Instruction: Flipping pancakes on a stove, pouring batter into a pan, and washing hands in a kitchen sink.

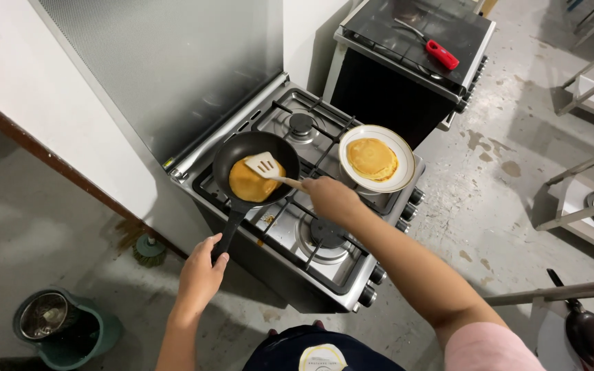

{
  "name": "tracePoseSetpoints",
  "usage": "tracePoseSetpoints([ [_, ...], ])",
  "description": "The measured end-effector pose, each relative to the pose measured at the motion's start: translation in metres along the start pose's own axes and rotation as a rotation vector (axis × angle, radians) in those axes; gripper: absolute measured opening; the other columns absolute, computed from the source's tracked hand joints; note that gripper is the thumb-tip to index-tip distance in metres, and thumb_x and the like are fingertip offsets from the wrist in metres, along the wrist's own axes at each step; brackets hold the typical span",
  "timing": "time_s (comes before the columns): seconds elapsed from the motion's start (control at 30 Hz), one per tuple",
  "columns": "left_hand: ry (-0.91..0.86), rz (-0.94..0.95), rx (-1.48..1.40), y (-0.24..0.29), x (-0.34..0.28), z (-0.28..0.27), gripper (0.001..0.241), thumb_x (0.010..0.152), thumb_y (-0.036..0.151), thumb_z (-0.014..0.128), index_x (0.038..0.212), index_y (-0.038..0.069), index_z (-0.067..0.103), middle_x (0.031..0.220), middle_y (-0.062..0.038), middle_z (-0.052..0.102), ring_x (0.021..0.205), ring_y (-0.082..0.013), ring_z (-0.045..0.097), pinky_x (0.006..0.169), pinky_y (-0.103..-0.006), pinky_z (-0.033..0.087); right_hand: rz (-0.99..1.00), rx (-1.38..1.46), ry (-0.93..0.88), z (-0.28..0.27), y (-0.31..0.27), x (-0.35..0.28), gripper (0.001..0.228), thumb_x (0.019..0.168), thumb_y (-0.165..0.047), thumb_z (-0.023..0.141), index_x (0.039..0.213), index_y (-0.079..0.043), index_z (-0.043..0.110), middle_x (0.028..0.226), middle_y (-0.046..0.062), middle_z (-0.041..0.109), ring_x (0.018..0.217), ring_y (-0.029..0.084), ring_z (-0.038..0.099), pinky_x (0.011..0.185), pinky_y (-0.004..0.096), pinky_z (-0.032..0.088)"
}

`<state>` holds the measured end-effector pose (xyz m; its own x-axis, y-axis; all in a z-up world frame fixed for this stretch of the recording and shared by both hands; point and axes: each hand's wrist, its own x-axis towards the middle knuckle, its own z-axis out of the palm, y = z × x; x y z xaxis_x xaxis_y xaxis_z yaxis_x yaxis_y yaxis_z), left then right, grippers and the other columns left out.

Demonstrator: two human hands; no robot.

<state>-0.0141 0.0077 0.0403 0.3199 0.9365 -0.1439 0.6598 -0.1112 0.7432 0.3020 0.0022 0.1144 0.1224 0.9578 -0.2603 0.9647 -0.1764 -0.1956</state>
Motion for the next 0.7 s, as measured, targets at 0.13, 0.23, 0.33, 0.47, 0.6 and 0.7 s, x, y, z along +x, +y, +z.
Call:
tracePoseSetpoints([
  [0.13, -0.043, -0.092, -0.001, 0.012, -0.003, -0.004, 0.048, 0.095, 0.022, 0.063, 0.142, 0.016, 0.054, 0.135, -0.008, 0.064, 0.118, -0.0296, 0.065, 0.098, -0.0424, 0.053, -0.093, 0.055, 0.094, 0.014, -0.012, 0.001, 0.039, 0.09, -0.001, 0.057, 0.127, -0.01, 0.063, 0.098, 0.017, 0.07, 0.091, 0.035, 0.071, 0.077, 0.046, 0.057],
  [0.23, -0.01, -0.047, -0.01, 0.004, -0.002, -0.001, 0.047, 0.095, 0.021, 0.064, 0.14, 0.014, 0.055, 0.137, -0.009, 0.063, 0.121, -0.0312, 0.063, 0.1, -0.0432, 0.05, -0.091, 0.043, 0.042, 0.004, -0.021, 0.002, 0.042, 0.087, 0.001, 0.058, 0.126, -0.011, 0.064, 0.099, 0.017, 0.071, 0.093, 0.034, 0.071, 0.079, 0.046, 0.057],
  [0.33, 0.023, 0.017, -0.013, -0.006, 0.0, 0.004, 0.046, 0.094, 0.02, 0.066, 0.138, 0.012, 0.056, 0.137, -0.01, 0.063, 0.123, -0.0328, 0.061, 0.1, -0.0435, 0.05, -0.053, 0.014, -0.01, -0.007, -0.028, -0.003, 0.041, 0.09, 0.0, 0.056, 0.129, -0.013, 0.064, 0.101, 0.016, 0.073, 0.094, 0.033, 0.072, 0.081, 0.045, 0.058],
  [0.47, 0.032, 0.024, -0.007, -0.008, 0.002, 0.006, 0.047, 0.092, 0.02, 0.066, 0.138, 0.012, 0.057, 0.135, -0.011, 0.064, 0.121, -0.0333, 0.062, 0.099, -0.0427, 0.051, -0.09, -0.001, 0.065, 0.024, -0.014, 0.02, 0.045, 0.089, 0.0, 0.057, 0.133, -0.011, 0.059, 0.108, 0.02, 0.068, 0.094, 0.035, 0.071, 0.077, 0.045, 0.058],
  [0.6, 0.037, 0.035, -0.009, -0.007, 0.002, 0.005, 0.047, 0.092, 0.019, 0.067, 0.137, 0.011, 0.058, 0.134, -0.011, 0.064, 0.121, -0.0336, 0.062, 0.099, -0.0429, 0.05, -0.026, 0.012, 0.03, 0.012, -0.018, 0.016, 0.043, 0.095, -0.002, 0.052, 0.137, -0.012, 0.055, 0.111, 0.021, 0.066, 0.09, 0.035, 0.072, 0.076, 0.044, 0.06],
  [0.7, 0.024, 0.003, -0.033, -0.006, 0.002, 0.006, 0.047, 0.092, 0.019, 0.066, 0.138, 0.012, 0.057, 0.133, -0.011, 0.065, 0.12, -0.0327, 0.063, 0.098, -0.0425, 0.051, -0.027, 0.024, 0.066, -0.005, -0.006, 0.012, 0.043, 0.097, -0.001, 0.048, 0.137, -0.014, 0.058, 0.106, 0.018, 0.071, 0.092, 0.033, 0.072, 0.079, 0.046, 0.059],
])
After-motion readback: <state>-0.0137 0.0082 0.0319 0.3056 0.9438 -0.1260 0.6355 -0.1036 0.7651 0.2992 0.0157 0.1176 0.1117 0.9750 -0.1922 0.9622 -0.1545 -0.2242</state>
